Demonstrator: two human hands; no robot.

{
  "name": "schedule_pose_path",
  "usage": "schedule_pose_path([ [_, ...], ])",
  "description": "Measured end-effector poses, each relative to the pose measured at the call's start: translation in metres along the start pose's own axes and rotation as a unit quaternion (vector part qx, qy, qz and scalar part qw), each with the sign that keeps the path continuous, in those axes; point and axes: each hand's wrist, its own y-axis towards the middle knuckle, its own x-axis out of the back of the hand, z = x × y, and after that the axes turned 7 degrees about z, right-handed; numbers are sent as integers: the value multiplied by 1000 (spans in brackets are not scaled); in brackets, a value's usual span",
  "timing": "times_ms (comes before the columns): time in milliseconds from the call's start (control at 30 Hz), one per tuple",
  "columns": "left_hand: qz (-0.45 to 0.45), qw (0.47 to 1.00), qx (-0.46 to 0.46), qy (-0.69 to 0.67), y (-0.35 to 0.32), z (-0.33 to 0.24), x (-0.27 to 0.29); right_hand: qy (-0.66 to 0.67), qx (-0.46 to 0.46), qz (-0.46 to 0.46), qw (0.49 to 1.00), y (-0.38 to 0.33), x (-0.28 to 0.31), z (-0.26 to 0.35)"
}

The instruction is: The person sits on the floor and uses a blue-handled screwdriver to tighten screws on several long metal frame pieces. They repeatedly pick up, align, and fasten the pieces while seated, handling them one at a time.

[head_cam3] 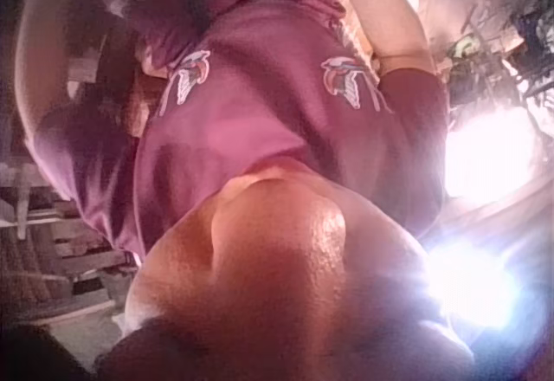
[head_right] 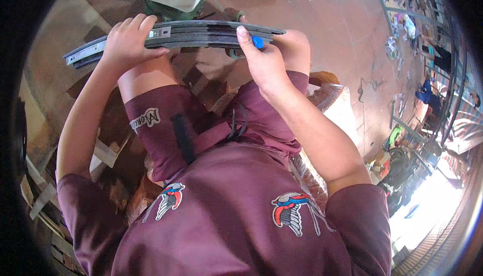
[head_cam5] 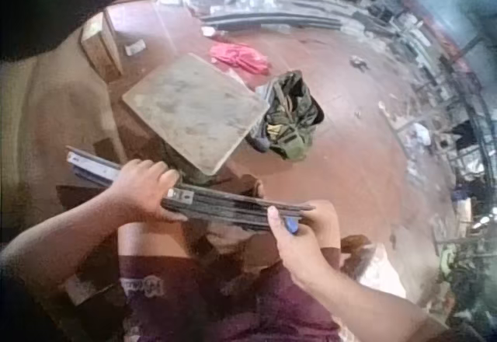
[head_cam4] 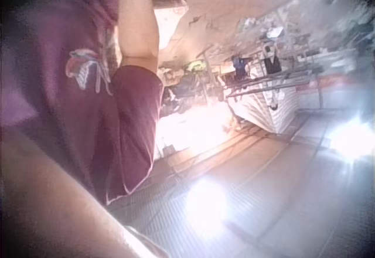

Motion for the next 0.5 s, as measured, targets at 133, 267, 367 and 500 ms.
schedule_pose_path([
  [133, -36, 999, -14, 14, 1, -1, -2, 20, -2, -24, 999, 3, -4, -4],
  [267, -86, 995, -37, 15, 1, 2, -7, 29, -24, -30, 999, -2, -10, 4],
  [367, -48, 999, -15, 15, 1, 2, -7, 46, -59, -45, 996, -2, -14, 7],
  [500, -23, 1000, 8, 9, 0, 0, -9, 56, -52, -55, 996, -2, -22, 8],
])
